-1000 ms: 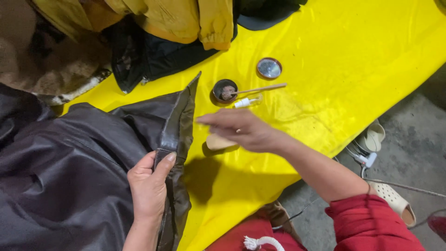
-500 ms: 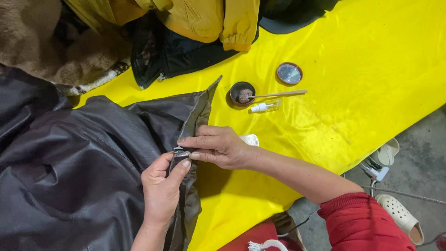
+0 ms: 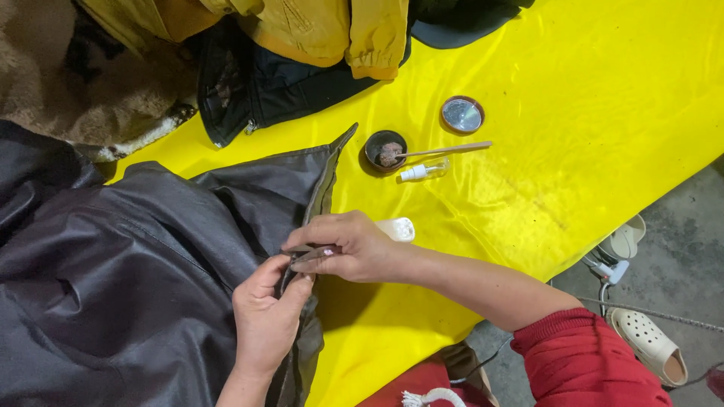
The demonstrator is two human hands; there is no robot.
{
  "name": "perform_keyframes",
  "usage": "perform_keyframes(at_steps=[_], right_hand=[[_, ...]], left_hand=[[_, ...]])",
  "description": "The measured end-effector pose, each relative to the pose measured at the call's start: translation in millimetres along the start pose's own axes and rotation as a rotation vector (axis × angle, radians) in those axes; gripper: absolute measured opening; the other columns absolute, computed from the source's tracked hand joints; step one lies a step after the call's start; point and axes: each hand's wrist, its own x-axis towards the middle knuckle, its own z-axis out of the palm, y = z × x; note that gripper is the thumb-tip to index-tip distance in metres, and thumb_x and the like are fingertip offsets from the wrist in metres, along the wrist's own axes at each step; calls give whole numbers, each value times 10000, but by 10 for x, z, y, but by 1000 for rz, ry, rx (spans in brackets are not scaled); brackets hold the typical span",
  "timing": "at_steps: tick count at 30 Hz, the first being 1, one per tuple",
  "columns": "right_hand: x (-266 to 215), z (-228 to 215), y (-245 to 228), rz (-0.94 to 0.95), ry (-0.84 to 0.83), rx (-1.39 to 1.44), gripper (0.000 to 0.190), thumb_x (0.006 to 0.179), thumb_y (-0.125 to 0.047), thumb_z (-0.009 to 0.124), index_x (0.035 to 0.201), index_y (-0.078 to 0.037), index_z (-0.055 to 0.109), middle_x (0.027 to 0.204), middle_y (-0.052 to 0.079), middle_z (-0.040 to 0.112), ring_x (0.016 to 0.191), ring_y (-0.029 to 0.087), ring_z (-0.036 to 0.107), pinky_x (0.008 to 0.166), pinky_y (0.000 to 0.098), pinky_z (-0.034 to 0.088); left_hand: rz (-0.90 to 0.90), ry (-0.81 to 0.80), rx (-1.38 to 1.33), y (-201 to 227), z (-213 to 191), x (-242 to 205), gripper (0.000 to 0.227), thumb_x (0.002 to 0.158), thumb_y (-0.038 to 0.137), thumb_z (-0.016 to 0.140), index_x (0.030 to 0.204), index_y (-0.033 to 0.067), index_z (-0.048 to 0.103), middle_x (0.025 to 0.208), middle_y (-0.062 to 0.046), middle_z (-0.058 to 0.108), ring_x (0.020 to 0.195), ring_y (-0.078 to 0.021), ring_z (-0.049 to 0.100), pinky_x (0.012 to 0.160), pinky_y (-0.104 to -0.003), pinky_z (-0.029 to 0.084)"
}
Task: The person repairs a black leather jacket by hand, using a small tool to pick at the seam and a brush to smooth the surface. They also use a hairdryer to apply heat to the repaired area.
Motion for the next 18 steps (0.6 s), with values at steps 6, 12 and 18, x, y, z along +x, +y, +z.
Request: perform_keyframes(at_steps=[6, 12, 18], right_hand=[[81, -140, 249, 110, 219, 52, 93, 1001, -170, 666, 957, -90, 683, 886, 2, 662, 827, 114, 600, 746, 272, 511], [79, -81, 51, -120, -25, -53, 119, 967, -206, 736, 1046, -121, 707, 892, 16, 693, 707, 124, 643, 652, 248, 504], [68, -247, 260, 128, 279, 118, 153, 980, 37, 625, 1074, -74, 672, 988, 79, 734, 896, 173, 752, 822, 269, 659]], left_hand=[[-70, -9, -14, 33, 19, -12, 203, 885, 119, 757, 1045, 2, 793, 933, 8, 753, 856, -66, 632, 817, -243, 560], [-84, -4, -6, -85, -16, 7, 33, 900, 82, 759, 890, 51, 755, 821, 90, 607, 805, -25, 507, 705, -224, 476], [-133, 61, -114, -92, 13, 9, 143, 862, 58, 788, 988, -10, 790, 906, 15, 738, 832, -53, 612, 786, -226, 549]])
